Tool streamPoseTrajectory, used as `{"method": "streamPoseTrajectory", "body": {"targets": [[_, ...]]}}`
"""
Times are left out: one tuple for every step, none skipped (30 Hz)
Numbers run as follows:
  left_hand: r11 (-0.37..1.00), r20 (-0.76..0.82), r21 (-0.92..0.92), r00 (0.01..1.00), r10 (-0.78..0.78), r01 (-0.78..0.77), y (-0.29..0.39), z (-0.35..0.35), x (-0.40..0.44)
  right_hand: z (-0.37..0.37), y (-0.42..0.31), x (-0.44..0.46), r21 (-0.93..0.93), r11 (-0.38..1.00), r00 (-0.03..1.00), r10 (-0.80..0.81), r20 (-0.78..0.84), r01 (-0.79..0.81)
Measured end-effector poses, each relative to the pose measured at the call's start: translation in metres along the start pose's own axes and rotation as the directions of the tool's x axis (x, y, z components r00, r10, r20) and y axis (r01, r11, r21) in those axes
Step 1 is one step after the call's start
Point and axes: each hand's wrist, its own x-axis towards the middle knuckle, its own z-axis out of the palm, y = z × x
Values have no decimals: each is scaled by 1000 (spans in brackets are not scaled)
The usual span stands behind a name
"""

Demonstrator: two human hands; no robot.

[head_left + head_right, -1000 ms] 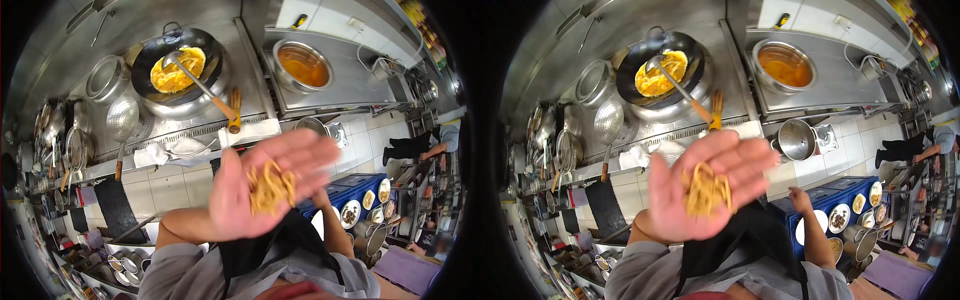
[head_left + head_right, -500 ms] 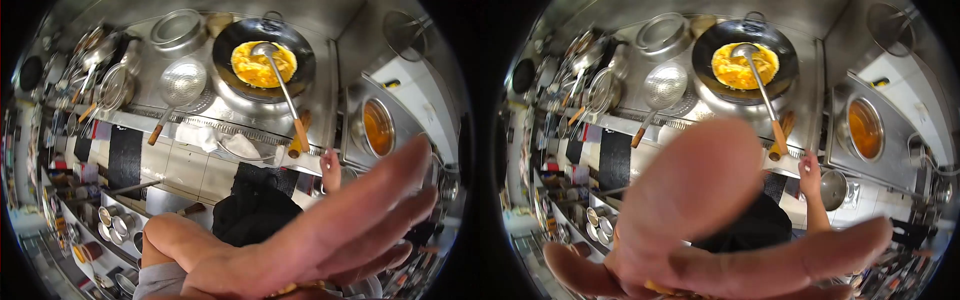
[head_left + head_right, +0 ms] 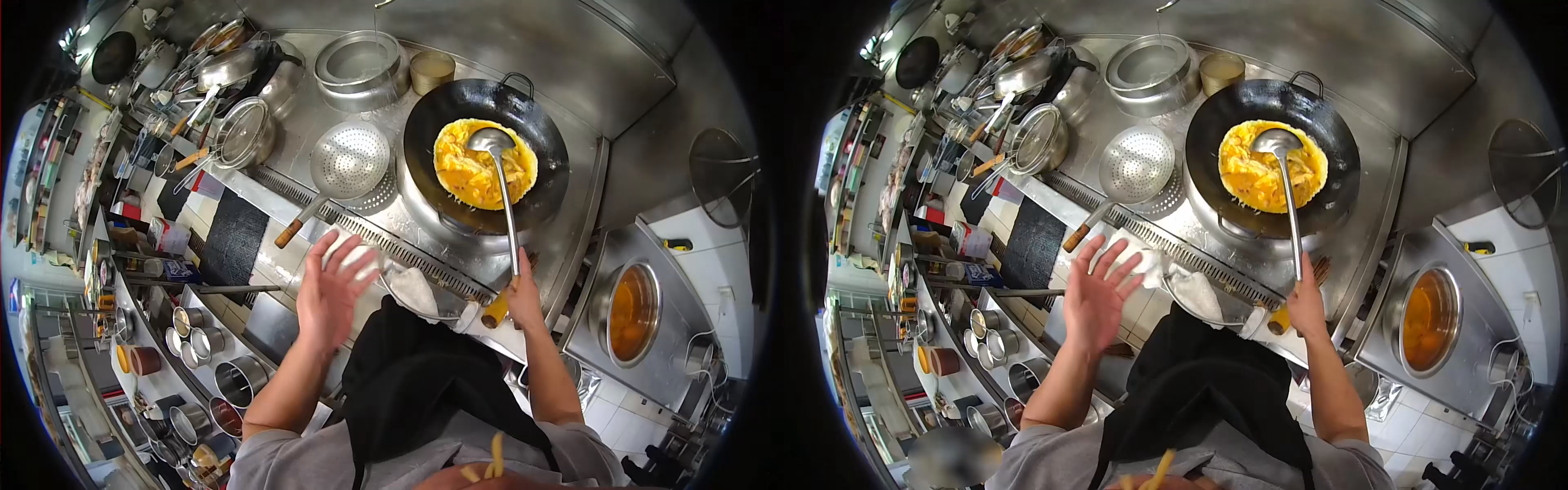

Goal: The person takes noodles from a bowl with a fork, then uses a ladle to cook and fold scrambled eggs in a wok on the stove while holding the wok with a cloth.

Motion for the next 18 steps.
{"method": "streamPoseTrajectory", "body": {"targets": [[990, -104, 139, 994, 16, -1, -9, -33, 19, -9, -4, 0, 0, 1000, 1000, -5, -3, 5], [981, -206, 188, 978, -8, 47, -19, -68, 36, -23, -11, 0, 90, 993, 996, 66, 53, -70], [968, -305, 229, 952, -26, 100, -29, -99, 52, -34, -12, 0, 173, 974, 985, 131, 111, -149], [962, -354, 235, 934, -46, 137, -33, -124, 68, -30, 10, 2, 191, 976, 994, 92, 54, -101], [955, -401, 241, 914, -64, 172, -35, -145, 87, -37, 12, -1, 195, 976, 995, 87, 39, -93], [941, -452, 278, 891, -52, 195, -37, -164, 109, -44, 6, -5, 226, 961, 987, 154, 47, -160], [918, -456, 344, 890, -20, 197, -33, -173, 131, -45, 5, -9, 258, 938, 973, 222, 60, -230], [919, -432, 359, 902, 9, 163, -31, -184, 155, -38, 19, -12, 234, 957, 982, 184, -29, -172], [920, -409, 369, 912, 36, 129, -28, -195, 182, -34, 14, -14, 267, 950, 978, 192, -79, -165], [914, -369, 391, 928, 45, 111, -24, -201, 211, -32, 4, -16, 298, 942, 972, 199, -129, -153], [907, -328, 410, 943, 51, 94, -20, -206, 242, -31, -10, -18, 342, 921, 965, 236, -113, -185], [913, -320, 397, 947, 42, 93, -18, -209, 278, -20, -14, -19, 387, 900, 955, 267, -129, -199], [919, -292, 388, 955, 50, 70, -14, -206, 312, -8, -19, -24, 430, 876, 942, 304, -144, -217], [926, -264, 374, 963, 50, 54, -13, -200, 348, 2, -39, -27, 507, 828, 935, 336, -111, -238], [884, -159, 467, 981, 108, -22, -11, -194, 390, 16, -41, -33, 548, 799, 941, 334, -59, -249], [832, -51, 544, 986, 161, -108, -8, -185, 433, 27, -61, -34, 557, 774, 927, 375, -20, -301], [599, 65, 765, 954, 292, -235, 6, -159, 469, 38, -82, -36, 564, 747, 909, 417, 15, -352], [405, 245, 823, 893, 378, -398, 25, -120, 493, 51, -86, -41, 574, 745, 920, 389, 39, -339]]}}
